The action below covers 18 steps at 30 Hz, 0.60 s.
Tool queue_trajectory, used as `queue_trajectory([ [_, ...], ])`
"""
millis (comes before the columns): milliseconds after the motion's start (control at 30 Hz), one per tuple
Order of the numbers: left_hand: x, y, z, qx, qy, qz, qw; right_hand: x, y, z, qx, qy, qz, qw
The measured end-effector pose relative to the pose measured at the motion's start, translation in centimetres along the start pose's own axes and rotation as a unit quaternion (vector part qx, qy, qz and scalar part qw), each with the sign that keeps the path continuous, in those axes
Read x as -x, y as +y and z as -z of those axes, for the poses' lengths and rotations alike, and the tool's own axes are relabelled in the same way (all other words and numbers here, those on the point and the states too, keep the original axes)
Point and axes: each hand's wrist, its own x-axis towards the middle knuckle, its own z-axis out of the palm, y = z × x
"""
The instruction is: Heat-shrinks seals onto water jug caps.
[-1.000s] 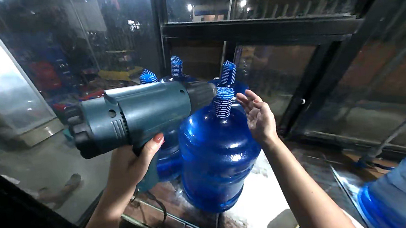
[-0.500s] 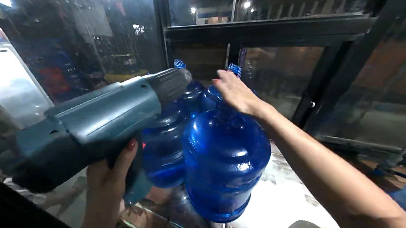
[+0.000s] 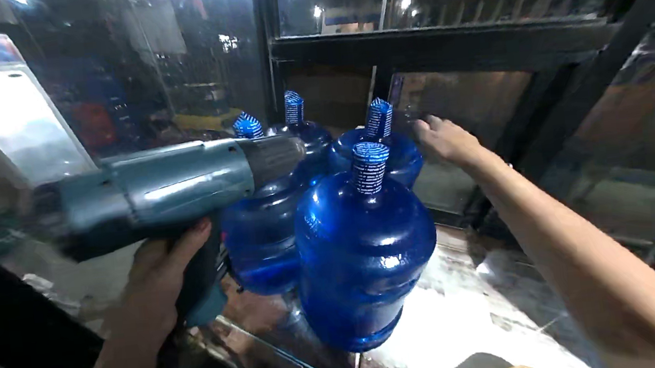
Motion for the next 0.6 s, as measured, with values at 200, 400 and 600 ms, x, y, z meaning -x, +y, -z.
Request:
queue_trajectory([
  [200,-7.7,-0.7,-6.8,0.065,-0.156,0.121,0.978,10.6,1.0,-6.0,-0.452,0.176,0.075,0.871],
  [400,-10.2,-0.4,-13.0,0.13,-0.281,0.154,0.938,12.8,0.5,-10.7,-0.415,0.192,0.122,0.881],
  [600,-9.6,0.6,-11.2,0.099,-0.24,0.173,0.95,12.6,1.1,-10.4,-0.451,0.17,0.098,0.871],
])
